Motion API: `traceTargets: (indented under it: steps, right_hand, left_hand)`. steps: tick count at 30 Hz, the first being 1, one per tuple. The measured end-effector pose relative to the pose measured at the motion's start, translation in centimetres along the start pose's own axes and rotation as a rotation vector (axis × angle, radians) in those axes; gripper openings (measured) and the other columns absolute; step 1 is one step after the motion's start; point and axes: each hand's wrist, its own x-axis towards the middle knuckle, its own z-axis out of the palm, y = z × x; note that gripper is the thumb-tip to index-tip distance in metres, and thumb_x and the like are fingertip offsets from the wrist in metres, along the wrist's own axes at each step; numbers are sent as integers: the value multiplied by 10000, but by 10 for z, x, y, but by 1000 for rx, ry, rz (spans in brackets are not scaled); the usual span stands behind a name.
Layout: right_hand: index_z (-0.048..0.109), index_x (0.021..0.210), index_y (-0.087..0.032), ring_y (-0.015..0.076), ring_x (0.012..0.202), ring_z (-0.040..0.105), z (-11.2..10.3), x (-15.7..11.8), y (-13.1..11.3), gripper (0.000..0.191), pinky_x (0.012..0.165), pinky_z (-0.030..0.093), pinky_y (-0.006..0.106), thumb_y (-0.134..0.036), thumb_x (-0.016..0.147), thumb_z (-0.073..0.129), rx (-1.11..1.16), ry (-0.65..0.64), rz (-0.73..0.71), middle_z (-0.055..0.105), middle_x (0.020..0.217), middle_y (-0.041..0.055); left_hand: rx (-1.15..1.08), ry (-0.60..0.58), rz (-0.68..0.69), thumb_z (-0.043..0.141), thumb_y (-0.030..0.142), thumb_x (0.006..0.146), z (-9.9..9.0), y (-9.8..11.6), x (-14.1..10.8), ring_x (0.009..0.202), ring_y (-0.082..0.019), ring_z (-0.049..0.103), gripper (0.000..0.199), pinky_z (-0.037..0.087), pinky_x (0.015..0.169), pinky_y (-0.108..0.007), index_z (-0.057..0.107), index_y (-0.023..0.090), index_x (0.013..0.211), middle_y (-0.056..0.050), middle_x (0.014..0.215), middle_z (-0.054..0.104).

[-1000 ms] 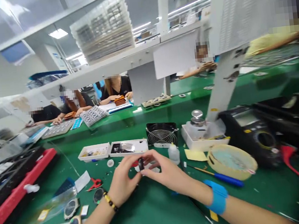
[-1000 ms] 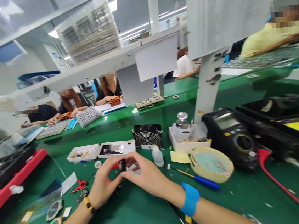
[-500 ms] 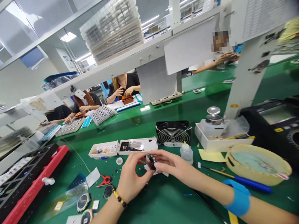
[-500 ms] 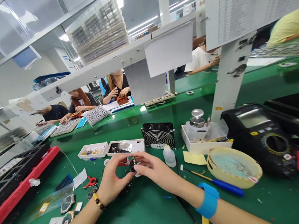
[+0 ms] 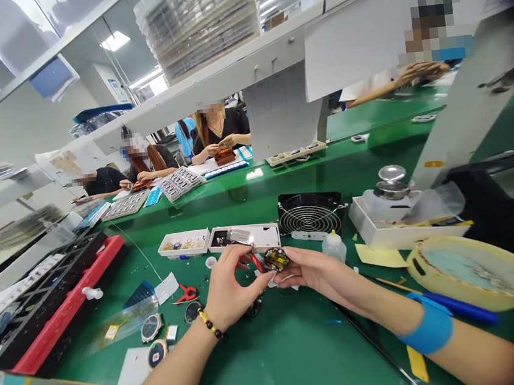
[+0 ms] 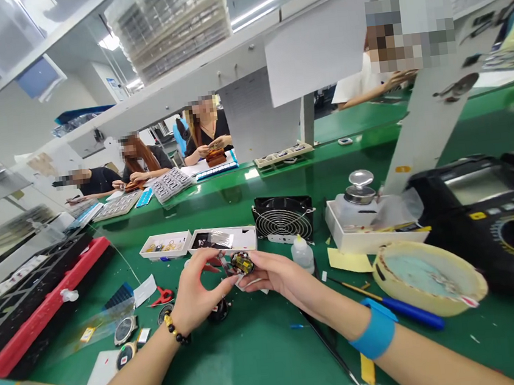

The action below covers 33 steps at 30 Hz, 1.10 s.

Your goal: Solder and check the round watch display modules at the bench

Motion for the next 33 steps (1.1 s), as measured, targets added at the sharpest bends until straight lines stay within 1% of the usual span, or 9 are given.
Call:
traceTargets:
  steps: [3,7,13,21,28,33]
  right_hand:
    - [738,1146,-165,257,928,744,-1,1,0,539,920,599,408,-632,876,735,-3,1,13,769,1040,136]
    - [741,1107,-160,272,933,745,0,1,0,545,951,591,440,-653,877,714,-18,7,20,768,1012,142]
    - [762,1020,-152,242,866,730,0,1,0,539,902,598,402,-669,878,715,5,14,13,769,948,139]
    - [762,1015,-153,258,867,730,0,1,0,558,898,600,423,-689,876,690,-29,22,6,762,943,140]
    - [763,988,-156,246,843,721,-1,1,0,535,871,593,399,-675,859,729,6,19,13,757,913,124]
    - [762,977,-158,240,841,717,0,1,0,526,866,589,391,-669,857,737,17,16,17,757,932,125]
  left_hand:
    - [-4,-16,-3,831,264,839,0,0,0,978,-218,695,413,621,835,-347,636,228,1201,-75,1176,681]
    - [-6,-30,-16,828,261,839,-1,0,0,999,-226,699,414,621,847,-351,636,223,1204,-82,1179,682]
    - [-19,-45,-13,824,274,850,-2,3,1,988,-212,682,390,610,830,-327,639,221,1189,-72,1161,686]
    - [-27,-56,-19,817,303,858,-1,3,1,992,-218,679,387,608,832,-338,636,216,1189,-81,1170,684]
    - [-29,-65,-22,822,280,854,-1,3,1,976,-203,673,384,602,829,-321,639,222,1186,-66,1154,685]
    - [-21,-68,-24,827,291,852,-2,4,1,995,-213,674,384,603,851,-336,646,218,1183,-72,1164,690]
